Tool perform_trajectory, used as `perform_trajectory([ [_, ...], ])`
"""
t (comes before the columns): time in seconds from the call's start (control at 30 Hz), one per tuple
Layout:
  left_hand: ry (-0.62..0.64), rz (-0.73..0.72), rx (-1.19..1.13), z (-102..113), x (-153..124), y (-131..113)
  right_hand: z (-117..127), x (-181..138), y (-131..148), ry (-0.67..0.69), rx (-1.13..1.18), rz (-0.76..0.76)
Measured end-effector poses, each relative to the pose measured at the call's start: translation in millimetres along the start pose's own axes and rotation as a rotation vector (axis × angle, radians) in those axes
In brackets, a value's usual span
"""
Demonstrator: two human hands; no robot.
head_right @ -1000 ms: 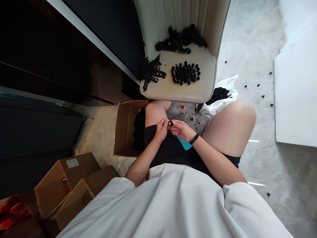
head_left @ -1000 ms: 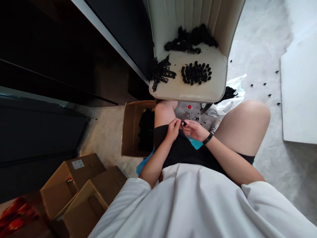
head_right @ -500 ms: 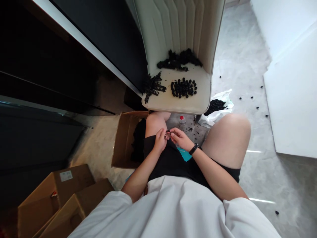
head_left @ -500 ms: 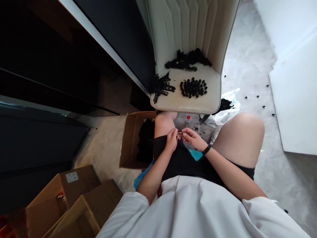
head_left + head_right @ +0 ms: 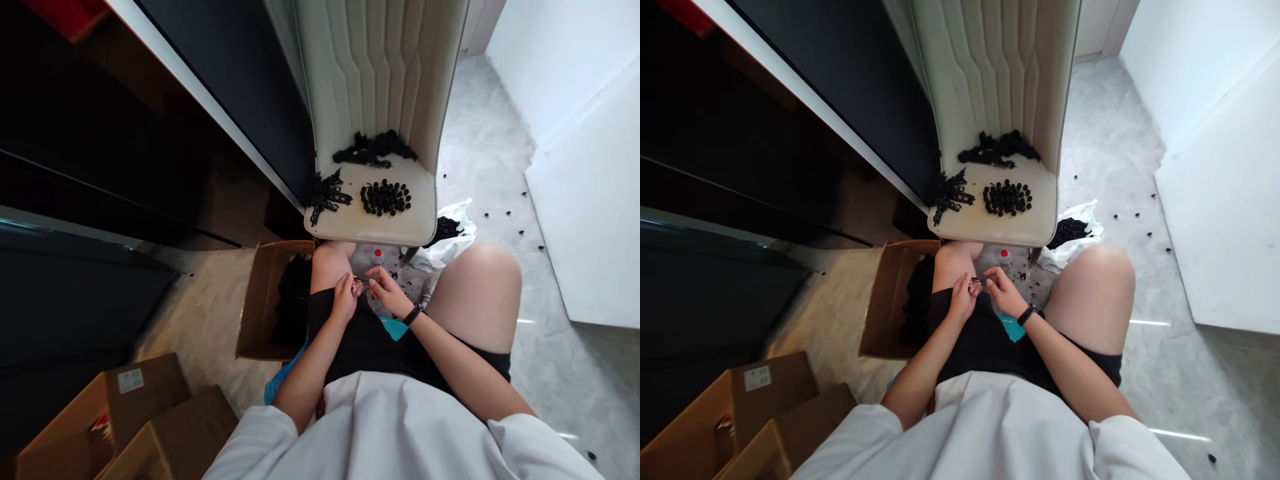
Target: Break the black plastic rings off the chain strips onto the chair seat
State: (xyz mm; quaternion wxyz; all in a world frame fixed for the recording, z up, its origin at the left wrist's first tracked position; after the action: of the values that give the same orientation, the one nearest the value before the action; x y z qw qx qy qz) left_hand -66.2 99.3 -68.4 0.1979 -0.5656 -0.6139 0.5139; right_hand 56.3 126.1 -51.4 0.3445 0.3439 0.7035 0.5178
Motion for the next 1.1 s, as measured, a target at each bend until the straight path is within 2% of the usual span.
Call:
perform_trajectory([
  [0.13, 0.198, -0.005, 0.228, -18, -6, 4, 5, -1, 7, -0.035, 0.011, 0.002],
  [0.23, 0.357, 0.075, 0.371, -29, -11, 18, -1, -3, 9, 0.028, 0.049, -0.024],
  [0.3, 0.404, 0.111, 0.399, -31, -12, 25, -6, -5, 8, 0.076, 0.086, -0.042],
  [0.5, 0.422, 0.107, 0.58, -27, -9, 32, 2, -4, 6, 0.026, 0.058, -0.034],
  [0.77, 0.481, 0.05, 0.582, -35, -15, 17, -4, -7, -7, 0.014, 0.283, -0.149],
  [0.87, 0.543, 0.056, 0.61, -40, -22, 18, 7, -4, -9, -0.072, 0.396, -0.171],
  [0.97, 0.611, 0.048, 0.661, -46, -30, 21, 26, 2, -3, -0.177, 0.401, -0.111],
  [1.1, 0.549, 0.03, 0.659, -42, -24, 21, 37, 5, -5, -0.222, 0.254, -0.069],
])
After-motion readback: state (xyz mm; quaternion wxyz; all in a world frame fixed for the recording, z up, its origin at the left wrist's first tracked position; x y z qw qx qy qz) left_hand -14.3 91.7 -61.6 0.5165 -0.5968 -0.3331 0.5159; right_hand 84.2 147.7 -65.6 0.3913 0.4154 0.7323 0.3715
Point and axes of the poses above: each hand's wrist, its own x-axis towards the middle knuckle, its own z-axis out of the back of the hand, y = z × x, the point moved 10 cm from there along x, towards the middle knuckle, and after that the axes turned 3 degrees about z, right-handed, at the moved point
